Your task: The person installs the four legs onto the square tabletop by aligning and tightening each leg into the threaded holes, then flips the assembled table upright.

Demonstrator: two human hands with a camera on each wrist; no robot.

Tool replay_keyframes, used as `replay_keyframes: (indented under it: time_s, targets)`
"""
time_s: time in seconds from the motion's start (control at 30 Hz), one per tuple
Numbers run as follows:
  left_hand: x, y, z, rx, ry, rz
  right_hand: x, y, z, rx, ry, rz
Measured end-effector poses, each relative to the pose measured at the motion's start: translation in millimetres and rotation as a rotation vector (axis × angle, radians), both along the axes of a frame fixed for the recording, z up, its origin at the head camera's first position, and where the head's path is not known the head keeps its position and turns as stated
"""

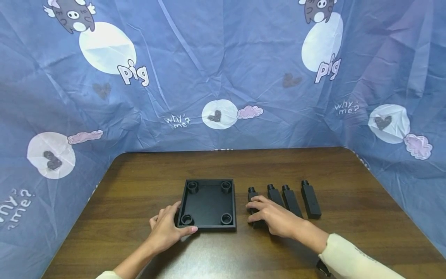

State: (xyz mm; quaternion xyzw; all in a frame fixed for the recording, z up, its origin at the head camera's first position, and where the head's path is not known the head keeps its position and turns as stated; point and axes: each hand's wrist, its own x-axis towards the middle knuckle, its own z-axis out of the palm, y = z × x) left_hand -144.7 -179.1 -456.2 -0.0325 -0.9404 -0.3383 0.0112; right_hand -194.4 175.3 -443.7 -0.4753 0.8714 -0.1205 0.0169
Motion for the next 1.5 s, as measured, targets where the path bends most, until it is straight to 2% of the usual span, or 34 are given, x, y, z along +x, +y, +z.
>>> replay_keyframes:
  time_s: [0.3,0.47,0.57,0.67,0.73,0.8,0.87,0.97,1.03,1.13,1.27,1.5]
  targets:
    - [0.3,0.7,0.2,0.001,-0.009,0.006,0.6,0,0.0,-0.003,0.031,0.010]
    - [0.2,0.3,-0.6,0.012,-0.021,0.008,-1.6,3,-2.7,-0.059,-0.002,0.031]
    - [-0.1,0.3,-0.6,0.010,-0.016,0.007,-12.3,10,-19.2,-0.147,-0.023,0.073]
    - [-0.3,0.4,-0.5,0.007,-0.013,0.006,-27.6,20,-43.8,-0.248,-0.047,0.114]
    - [-0.3,0.4,-0.5,0.007,-0.016,0.005,-33.8,24,-50.5,-0.310,-0.052,0.135]
    - [-0.3,0.4,-0.7,0.008,-0.018,0.005,-30.9,24,-40.6,-0.362,-0.071,0.128]
    - [-0.1,0.4,-0.6,0.007,-0.014,0.005,-25.0,22,-22.8,-0.406,-0.074,0.118]
    - [0.1,0.5,-0.3,0.006,-0.006,0.005,-15.7,17,2.5,-0.441,-0.075,0.062]
    - [0.2,0.6,0.2,0.006,-0.001,0.004,-13.8,16,10.5,-0.453,-0.068,0.027]
    - [-0.1,0.5,0.1,0.005,0.006,0.002,-13.5,15,15.1,-0.470,-0.045,-0.010]
    - [0.1,0.4,-0.2,0.006,-0.002,0.003,-15.5,15,15.5,-0.522,-0.053,-0.014]
    - [-0.3,0.0,-1.2,0.009,-0.013,0.005,-16.0,14,23.0,-0.640,-0.217,-0.073]
